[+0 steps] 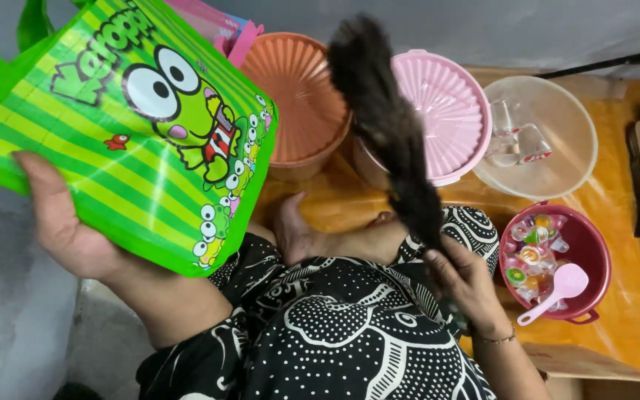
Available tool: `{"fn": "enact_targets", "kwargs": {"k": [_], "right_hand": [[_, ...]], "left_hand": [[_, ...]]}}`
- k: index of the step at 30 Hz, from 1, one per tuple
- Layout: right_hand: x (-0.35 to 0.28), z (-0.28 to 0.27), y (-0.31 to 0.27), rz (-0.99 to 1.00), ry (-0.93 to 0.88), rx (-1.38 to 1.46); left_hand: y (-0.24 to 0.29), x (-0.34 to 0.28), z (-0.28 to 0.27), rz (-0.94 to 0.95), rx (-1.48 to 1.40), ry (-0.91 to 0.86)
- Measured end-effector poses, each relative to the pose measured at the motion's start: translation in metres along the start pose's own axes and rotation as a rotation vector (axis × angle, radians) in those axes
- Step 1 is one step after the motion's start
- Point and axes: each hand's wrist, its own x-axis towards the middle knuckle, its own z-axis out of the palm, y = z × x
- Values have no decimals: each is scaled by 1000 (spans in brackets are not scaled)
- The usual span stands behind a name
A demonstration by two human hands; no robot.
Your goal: Filling small plastic bags with various snacks and placing them into larger decorative gift bags.
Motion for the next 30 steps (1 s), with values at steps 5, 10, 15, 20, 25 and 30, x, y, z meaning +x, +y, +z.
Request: {"fn": "enact_targets", "kwargs": {"k": [5, 10, 15, 20, 25, 30], "right_hand": [[4, -39, 8, -123, 543, -108], [0, -72, 45, -140, 759, -222], [33, -84, 48, -22, 716, -383], [83, -77, 56, 202, 324, -568], [92, -91, 66, 96, 280, -1087], [32, -56, -53, -418, 435, -920]], "left_hand": [[-11, 0, -19, -79, -7, -133], [-21, -10, -8, -141, -41, -138], [-31, -16, -10, -248, -54, -180], [-15, -38, 30, -608, -336, -245], [-36, -11, -61, -456, 324, -396], [-80, -11, -100, -719, 557, -339]]}}
